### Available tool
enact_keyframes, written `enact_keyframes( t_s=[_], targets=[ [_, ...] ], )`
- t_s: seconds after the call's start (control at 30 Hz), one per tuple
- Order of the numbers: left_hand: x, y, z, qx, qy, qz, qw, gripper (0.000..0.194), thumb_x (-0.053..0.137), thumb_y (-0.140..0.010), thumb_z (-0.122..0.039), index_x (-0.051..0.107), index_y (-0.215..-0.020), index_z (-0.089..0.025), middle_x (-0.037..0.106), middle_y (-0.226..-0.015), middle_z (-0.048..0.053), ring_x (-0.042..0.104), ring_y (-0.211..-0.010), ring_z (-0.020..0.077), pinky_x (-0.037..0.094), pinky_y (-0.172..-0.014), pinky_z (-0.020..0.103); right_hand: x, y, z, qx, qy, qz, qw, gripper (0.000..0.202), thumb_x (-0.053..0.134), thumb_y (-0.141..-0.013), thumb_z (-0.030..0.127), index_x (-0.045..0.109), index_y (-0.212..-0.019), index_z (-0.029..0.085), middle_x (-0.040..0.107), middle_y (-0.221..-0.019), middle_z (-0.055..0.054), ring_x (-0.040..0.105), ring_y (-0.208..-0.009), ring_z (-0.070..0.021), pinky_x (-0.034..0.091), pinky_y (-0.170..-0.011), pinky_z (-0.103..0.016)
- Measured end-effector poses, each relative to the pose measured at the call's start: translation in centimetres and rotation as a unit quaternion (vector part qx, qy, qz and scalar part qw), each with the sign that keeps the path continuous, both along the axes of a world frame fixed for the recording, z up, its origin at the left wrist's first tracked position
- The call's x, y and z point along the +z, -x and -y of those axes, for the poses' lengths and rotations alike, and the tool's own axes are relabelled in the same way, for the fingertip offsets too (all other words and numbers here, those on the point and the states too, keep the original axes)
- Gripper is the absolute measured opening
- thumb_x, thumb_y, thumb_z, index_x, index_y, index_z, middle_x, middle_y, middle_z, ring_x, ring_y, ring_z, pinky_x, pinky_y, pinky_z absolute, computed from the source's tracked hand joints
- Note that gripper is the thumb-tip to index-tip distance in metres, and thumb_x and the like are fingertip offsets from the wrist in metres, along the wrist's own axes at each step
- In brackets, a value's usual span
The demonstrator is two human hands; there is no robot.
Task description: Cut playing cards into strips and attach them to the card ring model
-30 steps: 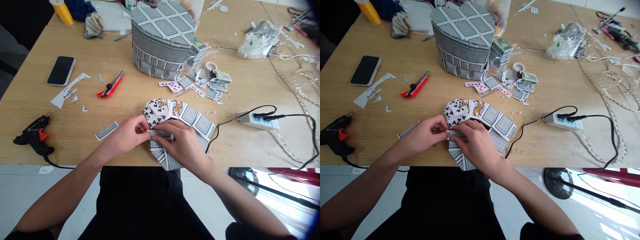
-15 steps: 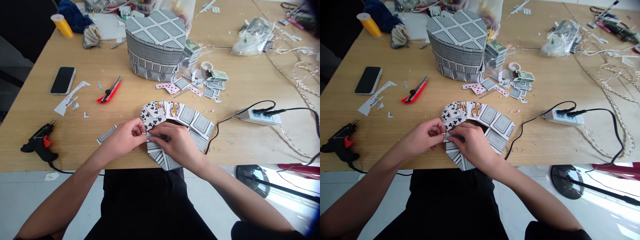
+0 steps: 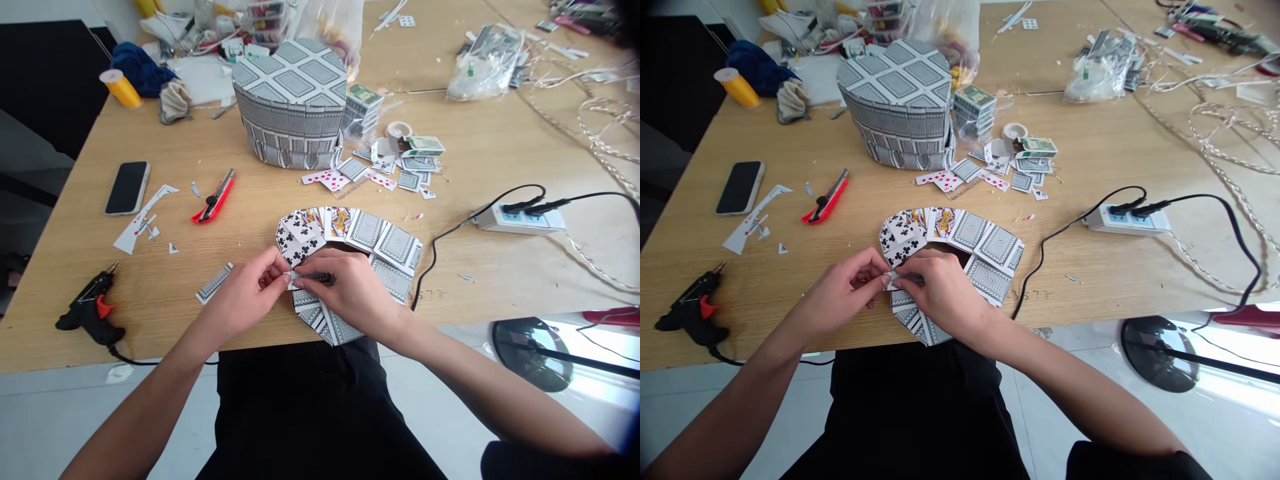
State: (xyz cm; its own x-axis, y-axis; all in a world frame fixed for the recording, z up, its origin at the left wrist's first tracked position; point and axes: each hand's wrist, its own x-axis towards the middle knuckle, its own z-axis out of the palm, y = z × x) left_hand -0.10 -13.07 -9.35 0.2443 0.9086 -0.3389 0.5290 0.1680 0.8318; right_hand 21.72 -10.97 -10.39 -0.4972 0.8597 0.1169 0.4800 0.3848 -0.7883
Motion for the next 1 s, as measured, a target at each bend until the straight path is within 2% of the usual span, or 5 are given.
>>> enact_keyframes(
  t_s=[0.23, 0.6, 0.8, 1.0],
  targets=[
    [-0.3, 0.1, -0.6, 0.013, 0.039, 0.021, 0.999, 0.015, 0.069, -0.099, -0.035, 0.06, -0.099, -0.024, 0.068, -0.082, -0.003, 0.062, -0.071, 0.0133, 0.047, -0.064, 0.026, 0.0, 0.1, 0.0, -0.004, 0.005, -0.004, 1.0, 0.007, 0.084, -0.094, 0.017, 0.086, -0.101, 0.018, 0.084, -0.104, -0.007, 0.079, -0.095, -0.0215, 0.06, -0.089, -0.034],
    [-1.1, -0.2, -0.9, 0.048, 0.057, 0.111, 0.991, 0.023, 0.071, -0.09, -0.026, 0.049, -0.096, -0.023, 0.054, -0.073, -0.009, 0.046, -0.063, 0.0093, 0.037, -0.062, 0.024, -0.5, 0.2, 0.1, -0.002, 0.007, -0.014, 1.0, 0.01, 0.082, -0.093, 0.01, 0.086, -0.1, 0.017, 0.084, -0.103, -0.007, 0.079, -0.096, -0.0224, 0.059, -0.09, -0.036],
    [-1.5, -0.8, -0.3, 0.069, 0.008, 0.109, 0.992, 0.018, 0.068, -0.091, -0.024, 0.05, -0.095, -0.022, 0.052, -0.081, -0.006, 0.05, -0.074, 0.0115, 0.04, -0.069, 0.025, -0.4, 0.3, 0.2, -0.006, 0.009, -0.016, 1.0, 0.008, 0.082, -0.094, 0.012, 0.086, -0.099, 0.018, 0.084, -0.101, -0.006, 0.079, -0.094, -0.0218, 0.06, -0.089, -0.034],
    [-1.6, -0.3, -0.1, 0.047, 0.039, 0.123, 0.991, 0.021, 0.071, -0.091, -0.027, 0.052, -0.099, -0.023, 0.055, -0.086, -0.005, 0.054, -0.078, 0.0123, 0.044, -0.074, 0.026, -0.4, 0.3, 0.2, -0.007, 0.004, -0.018, 1.0, 0.008, 0.082, -0.094, 0.013, 0.086, -0.099, 0.019, 0.084, -0.103, -0.007, 0.079, -0.095, -0.022, 0.06, -0.09, -0.034]
  ],
)
